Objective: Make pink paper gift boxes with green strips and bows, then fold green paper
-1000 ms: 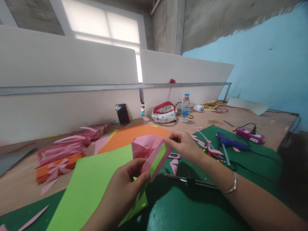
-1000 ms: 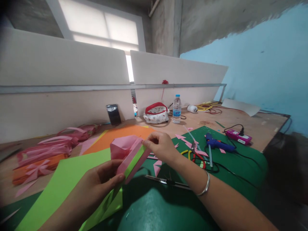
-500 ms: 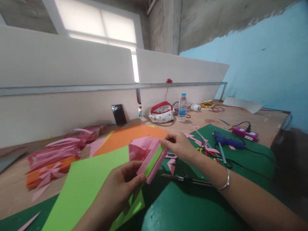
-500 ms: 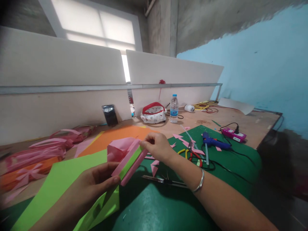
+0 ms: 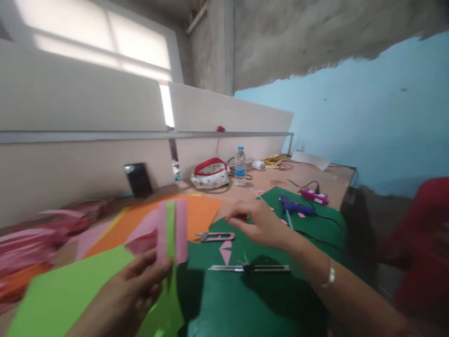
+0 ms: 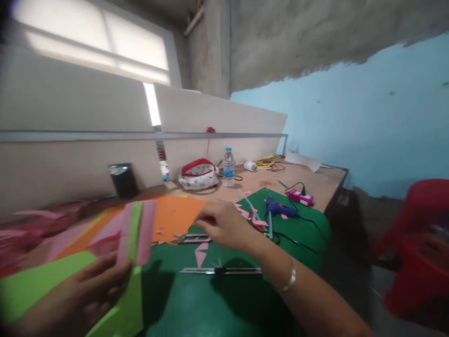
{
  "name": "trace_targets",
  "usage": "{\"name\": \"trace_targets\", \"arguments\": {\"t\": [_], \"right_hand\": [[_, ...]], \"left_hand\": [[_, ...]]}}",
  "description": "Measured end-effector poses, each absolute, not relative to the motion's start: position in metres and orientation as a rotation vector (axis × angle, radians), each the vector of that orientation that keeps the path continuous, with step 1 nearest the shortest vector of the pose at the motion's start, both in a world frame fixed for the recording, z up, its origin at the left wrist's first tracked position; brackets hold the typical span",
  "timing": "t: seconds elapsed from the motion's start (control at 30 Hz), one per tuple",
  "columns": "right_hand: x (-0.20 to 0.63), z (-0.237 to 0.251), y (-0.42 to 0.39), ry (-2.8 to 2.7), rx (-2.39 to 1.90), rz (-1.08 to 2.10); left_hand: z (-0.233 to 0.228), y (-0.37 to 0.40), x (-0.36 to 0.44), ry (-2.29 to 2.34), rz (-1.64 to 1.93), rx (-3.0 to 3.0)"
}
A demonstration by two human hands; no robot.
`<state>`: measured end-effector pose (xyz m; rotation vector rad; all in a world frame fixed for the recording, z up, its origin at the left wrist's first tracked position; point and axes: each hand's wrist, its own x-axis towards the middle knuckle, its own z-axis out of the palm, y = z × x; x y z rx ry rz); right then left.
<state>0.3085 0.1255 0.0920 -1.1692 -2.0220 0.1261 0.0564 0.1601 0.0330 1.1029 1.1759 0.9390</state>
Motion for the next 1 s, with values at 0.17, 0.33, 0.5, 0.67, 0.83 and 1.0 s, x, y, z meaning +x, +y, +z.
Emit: {"name": "trace_targets", "arguments": {"t": [0.17, 0.33, 0.5, 0.67, 0.83, 1.0], "right_hand": [[0.312, 0.062, 0.089, -2.028, -1.253, 0.235], [0.334, 0.031, 0.069, -1.978, -1.535, 0.061], [0.361, 0.033, 0.07, -2.024, -1.754, -0.135], [0.337, 0.062, 0.113, -2.246, -1.704, -0.15], [0.292, 0.056, 0.175, -2.558, -1.586, -0.049], [0.28, 0.031, 0.195, -2.651, -1.638, -0.032]], "left_hand": [[0.056, 0.138, 0.077, 1.035, 1.064, 0.627], [0.057, 0.142, 0.074, 1.056, 1.118, 0.609], [0.055, 0.151, 0.069, 0.997, 1.078, 0.655], [0.058, 0.151, 0.062, 0.97, 1.097, 0.672], [0.068, 0.145, 0.059, 0.929, 1.131, 0.626], [0.069, 0.151, 0.054, 0.94, 1.169, 0.627]]}}
